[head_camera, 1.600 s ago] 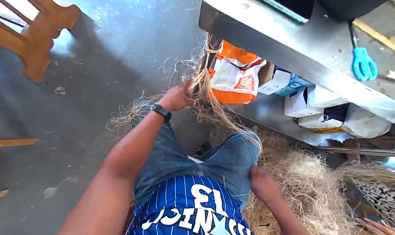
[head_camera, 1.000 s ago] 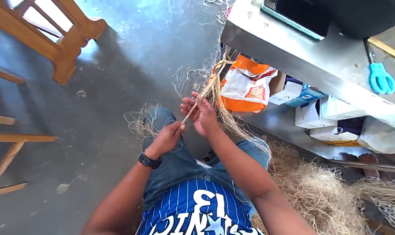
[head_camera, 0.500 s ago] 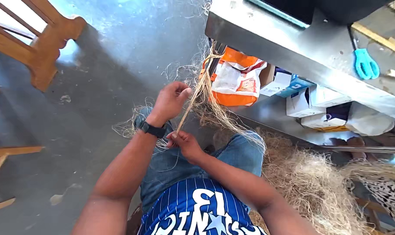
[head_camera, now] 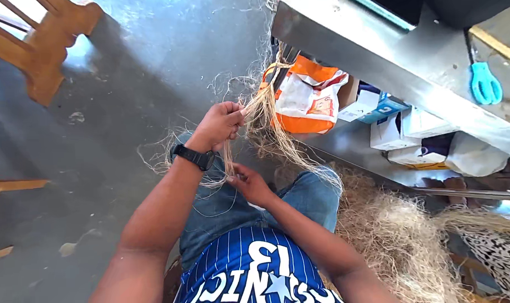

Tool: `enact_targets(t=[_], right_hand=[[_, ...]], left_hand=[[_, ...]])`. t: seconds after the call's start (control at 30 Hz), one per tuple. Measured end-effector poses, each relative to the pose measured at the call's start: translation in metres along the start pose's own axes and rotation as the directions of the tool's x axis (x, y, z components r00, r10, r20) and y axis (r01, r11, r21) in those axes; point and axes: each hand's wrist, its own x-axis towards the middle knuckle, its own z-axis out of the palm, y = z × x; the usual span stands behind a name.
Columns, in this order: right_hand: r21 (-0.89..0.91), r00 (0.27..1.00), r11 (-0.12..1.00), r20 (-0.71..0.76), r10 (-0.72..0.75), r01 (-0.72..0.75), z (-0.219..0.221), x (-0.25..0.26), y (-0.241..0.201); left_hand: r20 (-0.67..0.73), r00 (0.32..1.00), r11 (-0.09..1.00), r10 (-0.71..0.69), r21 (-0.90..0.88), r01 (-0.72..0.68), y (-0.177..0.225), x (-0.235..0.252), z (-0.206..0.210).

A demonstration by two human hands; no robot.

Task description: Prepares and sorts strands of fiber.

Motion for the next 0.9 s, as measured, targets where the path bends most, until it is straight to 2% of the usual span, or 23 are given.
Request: enact_targets(t=[0.13,0.2,0.3,0.37,0.43,0.53,0.6,0.67,0.73,0.9], right_hand=[[-0.228,0.991,0.974,-0.126,-0.046,0.016,-0.034,-0.009,-0.015],[-0.354,0.958,0.934,-0.246,-0.147,0.052,-0.054,-0.014,-0.028],[-0.482,0.811,0.862,-0.434,-0.392,0.158,-0.09,-0.006,-0.049],[-0.509,0.743,0.841,-0.489,-0.458,0.183,-0.116,0.01,-0.064],[-0.425,0.775,0.886,-0.491,-0.399,0.186,-0.134,0.034,-0.077],[-0.033,0.907,0.977,-0.367,-0.208,0.211,-0.145,0.074,-0.089],[0.288,0.965,0.936,-0.224,-0.14,0.203,-0.142,0.096,-0.086],[0.498,0.986,0.851,-0.089,-0.141,0.167,-0.138,0.106,-0.079],[0.575,0.984,0.799,-0.066,-0.168,0.175,-0.131,0.106,-0.072],[0.579,0.981,0.792,-0.128,-0.144,0.192,-0.129,0.088,-0.055]], left_hand=[[-0.049,0.999,0.997,-0.01,0.077,0.014,-0.005,-0.008,-0.009],[-0.052,0.999,0.992,0.001,0.123,0.006,-0.007,-0.011,-0.012],[-0.051,0.997,0.985,0.052,0.169,-0.043,-0.011,-0.011,-0.011],[-0.076,0.993,0.967,0.093,0.245,-0.072,-0.014,-0.009,-0.009],[-0.099,0.986,0.95,0.137,0.295,-0.102,-0.015,-0.01,-0.006],[-0.102,0.98,0.929,0.17,0.349,-0.125,-0.012,-0.013,-0.001],[-0.097,0.98,0.922,0.171,0.367,-0.125,-0.01,-0.014,0.0],[-0.094,0.98,0.916,0.175,0.382,-0.127,-0.005,-0.015,-0.003],[-0.108,0.978,0.909,0.178,0.4,-0.121,0.0,-0.017,-0.009],[-0.107,0.98,0.909,0.168,0.401,-0.112,-0.003,-0.016,-0.023]])
